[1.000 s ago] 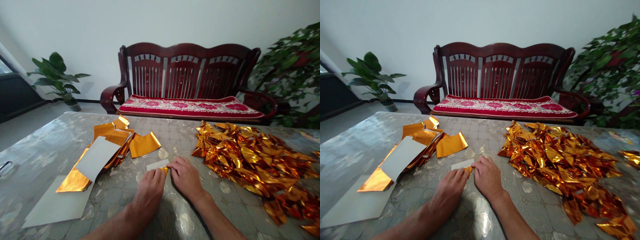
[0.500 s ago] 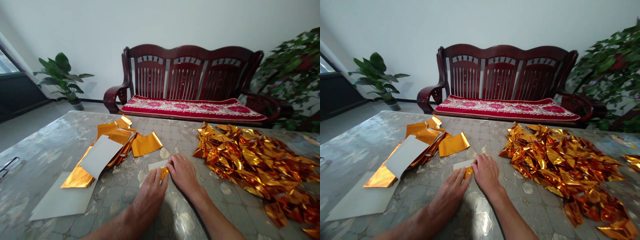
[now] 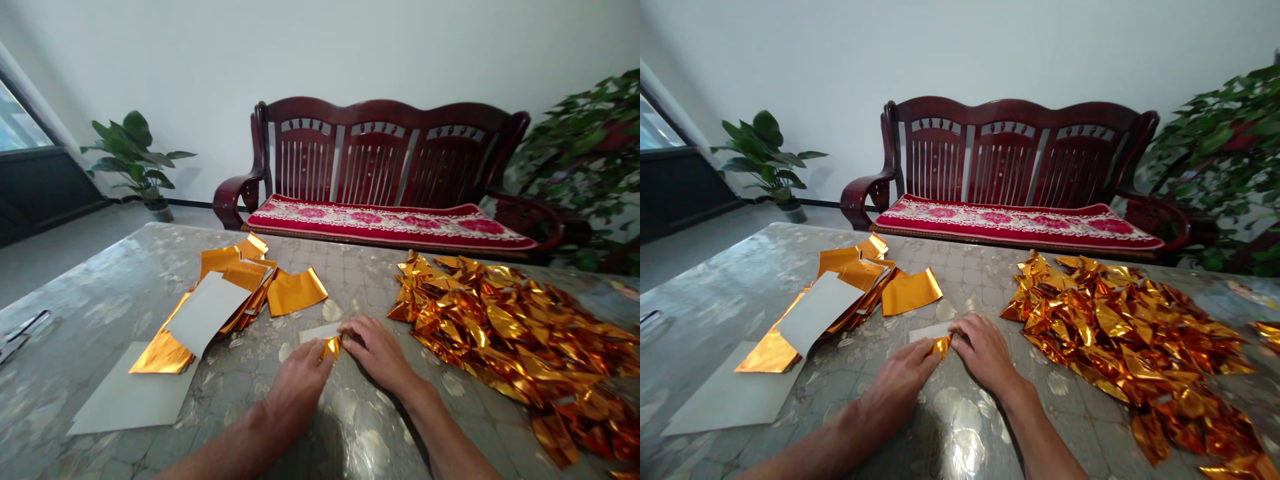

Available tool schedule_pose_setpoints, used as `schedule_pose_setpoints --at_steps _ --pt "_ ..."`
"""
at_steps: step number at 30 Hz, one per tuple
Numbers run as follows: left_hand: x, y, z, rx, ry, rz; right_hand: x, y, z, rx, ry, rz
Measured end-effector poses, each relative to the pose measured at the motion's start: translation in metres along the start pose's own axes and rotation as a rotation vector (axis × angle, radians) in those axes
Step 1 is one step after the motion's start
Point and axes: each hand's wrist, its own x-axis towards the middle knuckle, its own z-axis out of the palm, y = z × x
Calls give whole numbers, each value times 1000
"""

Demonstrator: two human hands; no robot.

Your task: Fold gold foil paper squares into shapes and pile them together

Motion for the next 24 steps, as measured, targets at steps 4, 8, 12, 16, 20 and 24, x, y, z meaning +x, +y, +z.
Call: schedule_pose_setpoints --at_steps 4,8,12,16,20,24 --pt "1 0 -2 -19 5 -3 -1 5 -1 20 -14 -45" --pt "0 3 -1 24 18 13 5 1 2 -16 -6 3" --pt "-2 5 3 102 41 51 8 -2 2 -46 -3 23" --pt "-1 7 6 180 55 63 9 -3 3 -51 1 44" --pt "0 10 5 231 60 66 10 -6 6 -65 12 79" --pt "1 11 4 235 52 66 11 -10 8 -94 29 92"
